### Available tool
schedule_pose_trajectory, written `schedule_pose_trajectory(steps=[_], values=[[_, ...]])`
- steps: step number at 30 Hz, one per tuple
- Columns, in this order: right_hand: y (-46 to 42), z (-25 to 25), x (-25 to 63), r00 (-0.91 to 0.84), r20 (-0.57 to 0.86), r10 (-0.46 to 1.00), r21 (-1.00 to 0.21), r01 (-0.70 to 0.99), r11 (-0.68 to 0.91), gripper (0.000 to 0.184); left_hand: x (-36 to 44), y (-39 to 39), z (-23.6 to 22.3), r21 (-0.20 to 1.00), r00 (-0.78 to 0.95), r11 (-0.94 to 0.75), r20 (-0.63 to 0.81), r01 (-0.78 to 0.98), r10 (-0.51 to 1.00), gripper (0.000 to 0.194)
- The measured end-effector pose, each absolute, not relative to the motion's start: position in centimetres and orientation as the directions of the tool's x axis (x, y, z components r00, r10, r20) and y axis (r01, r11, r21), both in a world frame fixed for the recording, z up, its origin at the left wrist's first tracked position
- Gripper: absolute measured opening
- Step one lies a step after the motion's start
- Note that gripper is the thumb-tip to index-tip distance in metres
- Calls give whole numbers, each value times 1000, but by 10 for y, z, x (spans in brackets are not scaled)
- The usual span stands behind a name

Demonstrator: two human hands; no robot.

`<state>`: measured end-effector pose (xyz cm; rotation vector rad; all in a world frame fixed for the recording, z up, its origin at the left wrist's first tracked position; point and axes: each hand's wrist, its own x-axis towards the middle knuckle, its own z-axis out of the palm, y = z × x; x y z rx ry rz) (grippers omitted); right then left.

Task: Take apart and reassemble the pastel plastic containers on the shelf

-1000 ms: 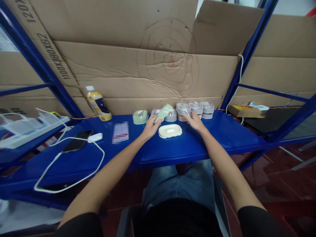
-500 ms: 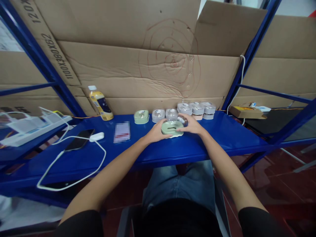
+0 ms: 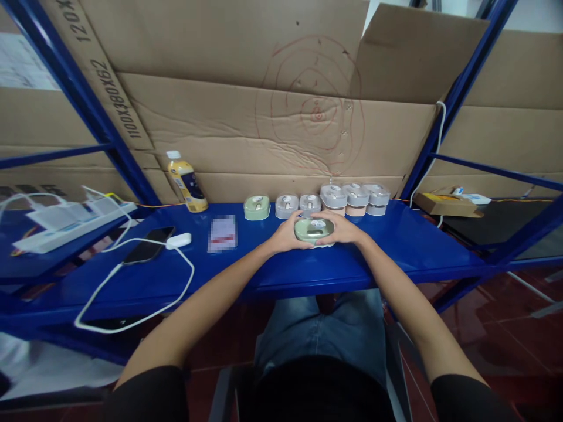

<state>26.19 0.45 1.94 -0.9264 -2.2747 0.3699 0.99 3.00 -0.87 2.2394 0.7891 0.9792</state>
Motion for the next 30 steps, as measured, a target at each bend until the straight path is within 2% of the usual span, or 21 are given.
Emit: schedule_pose_trajectory(steps=[15,23,26,30], values=[[6,15,263,-489,435,756,-530,540,654,90,8,35,-9,670,533,-662,444,336,720,107],[12,9,264,-475,385,791,-576,547,608,91,8,37,-9,675,563,-632,372,381,738,111],[14,7,264,-473,363,803,-593,547,590,90,8,36,-8,645,577,-652,376,399,725,108],[13,7,264,-491,347,799,-612,527,589,89,6,32,-5,567,647,-747,431,347,628,100]])
